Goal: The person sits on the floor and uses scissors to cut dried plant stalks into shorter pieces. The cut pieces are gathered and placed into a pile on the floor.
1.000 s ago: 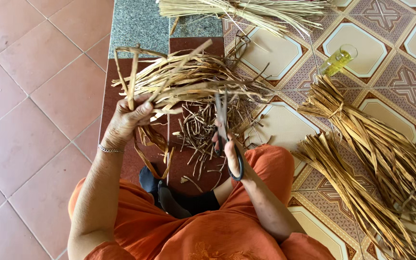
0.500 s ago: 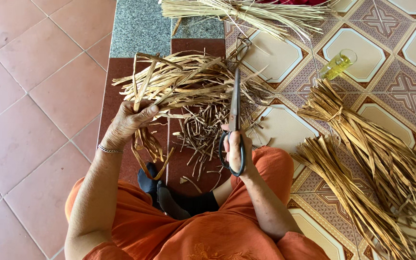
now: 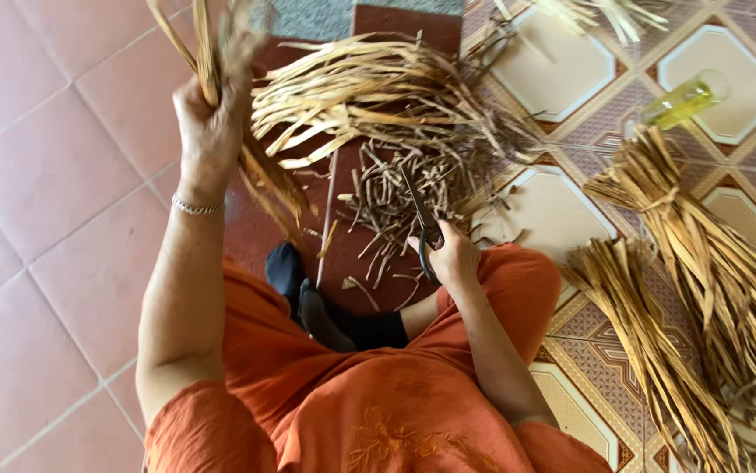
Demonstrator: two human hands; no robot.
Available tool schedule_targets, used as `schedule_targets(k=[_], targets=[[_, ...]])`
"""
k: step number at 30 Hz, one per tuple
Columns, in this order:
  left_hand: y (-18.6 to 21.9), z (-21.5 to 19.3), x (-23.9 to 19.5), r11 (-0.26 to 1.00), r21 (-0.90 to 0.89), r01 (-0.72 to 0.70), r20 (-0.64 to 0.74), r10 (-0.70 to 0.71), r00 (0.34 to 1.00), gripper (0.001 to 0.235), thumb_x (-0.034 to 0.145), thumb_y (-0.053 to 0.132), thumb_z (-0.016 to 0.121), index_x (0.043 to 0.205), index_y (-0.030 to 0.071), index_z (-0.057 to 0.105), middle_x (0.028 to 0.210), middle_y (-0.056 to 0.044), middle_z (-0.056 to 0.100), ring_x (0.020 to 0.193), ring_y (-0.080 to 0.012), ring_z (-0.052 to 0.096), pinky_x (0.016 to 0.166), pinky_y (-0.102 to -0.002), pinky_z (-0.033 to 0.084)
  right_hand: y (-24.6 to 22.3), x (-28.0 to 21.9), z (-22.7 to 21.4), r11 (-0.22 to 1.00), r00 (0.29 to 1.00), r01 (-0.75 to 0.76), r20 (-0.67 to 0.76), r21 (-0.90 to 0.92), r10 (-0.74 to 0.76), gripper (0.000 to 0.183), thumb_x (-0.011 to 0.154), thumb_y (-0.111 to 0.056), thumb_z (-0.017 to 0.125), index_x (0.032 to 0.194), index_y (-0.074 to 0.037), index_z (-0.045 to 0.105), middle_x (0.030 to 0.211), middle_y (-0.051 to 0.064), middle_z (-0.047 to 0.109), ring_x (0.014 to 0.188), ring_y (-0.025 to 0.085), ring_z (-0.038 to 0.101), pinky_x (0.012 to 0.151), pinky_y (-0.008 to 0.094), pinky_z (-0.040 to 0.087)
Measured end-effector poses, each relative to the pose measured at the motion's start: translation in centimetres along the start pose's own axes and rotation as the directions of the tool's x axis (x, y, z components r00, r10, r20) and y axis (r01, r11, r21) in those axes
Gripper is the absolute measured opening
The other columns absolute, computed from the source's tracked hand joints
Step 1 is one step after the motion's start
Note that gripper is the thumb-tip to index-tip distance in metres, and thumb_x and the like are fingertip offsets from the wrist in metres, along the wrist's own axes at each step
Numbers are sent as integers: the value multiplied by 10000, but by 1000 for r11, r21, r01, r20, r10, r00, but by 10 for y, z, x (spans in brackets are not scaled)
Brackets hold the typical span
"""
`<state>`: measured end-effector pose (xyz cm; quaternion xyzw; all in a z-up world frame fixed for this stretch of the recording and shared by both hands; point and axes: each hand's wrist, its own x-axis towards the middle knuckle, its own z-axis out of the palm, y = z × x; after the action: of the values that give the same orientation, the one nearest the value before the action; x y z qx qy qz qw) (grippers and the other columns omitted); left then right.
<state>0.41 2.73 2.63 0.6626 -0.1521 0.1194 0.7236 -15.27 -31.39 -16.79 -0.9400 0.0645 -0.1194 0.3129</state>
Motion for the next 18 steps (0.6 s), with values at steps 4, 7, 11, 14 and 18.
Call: schedule_targets(k=[4,7,11,14,18], targets=[[-2,-6,12,968,-62,-243,-1,243,970,224,1141,247,619,1047,59,698,907,-49,745,580,-80,567,507,-240,478,25,3,46,988,992,0,122,-155,19,669,756,-441,861,1258,-41,674,993,183,714,928,359,689,825,487,542],[-9,-1,14,932,-137,-336,-4,338,941,282,1201,289,611,1069,48,670,878,-63,696,642,-123,616,576,-283,534,35,2,70,978,970,17,242,-207,34,785,779,-326,822,1433,10,547,1090,213,687,978,350,678,880,481,543],[-2,9,10,929,-142,-343,-134,325,936,360,1149,354,595,1006,29,648,803,-55,652,547,-101,513,439,-265,418,26,8,66,915,851,-13,476,-402,221,706,885,-408,771,1411,-10,521,1166,221,648,1045,349,630,907,508,525],[20,19,2,920,-191,-341,-203,303,931,370,1142,350,587,986,18,638,682,-26,563,477,-70,424,399,-237,317,-3,6,42,919,786,-7,565,-395,249,595,999,-543,609,1383,-89,617,1170,153,741,981,305,730,853,441,603],[56,48,-20,871,-310,-381,-201,331,922,285,1148,265,598,991,27,606,611,-18,498,437,-71,390,373,-245,295,-70,2,19,605,588,-356,674,713,-448,946,921,-755,592,1498,-11,510,1379,283,669,1197,343,724,944,431,638]])
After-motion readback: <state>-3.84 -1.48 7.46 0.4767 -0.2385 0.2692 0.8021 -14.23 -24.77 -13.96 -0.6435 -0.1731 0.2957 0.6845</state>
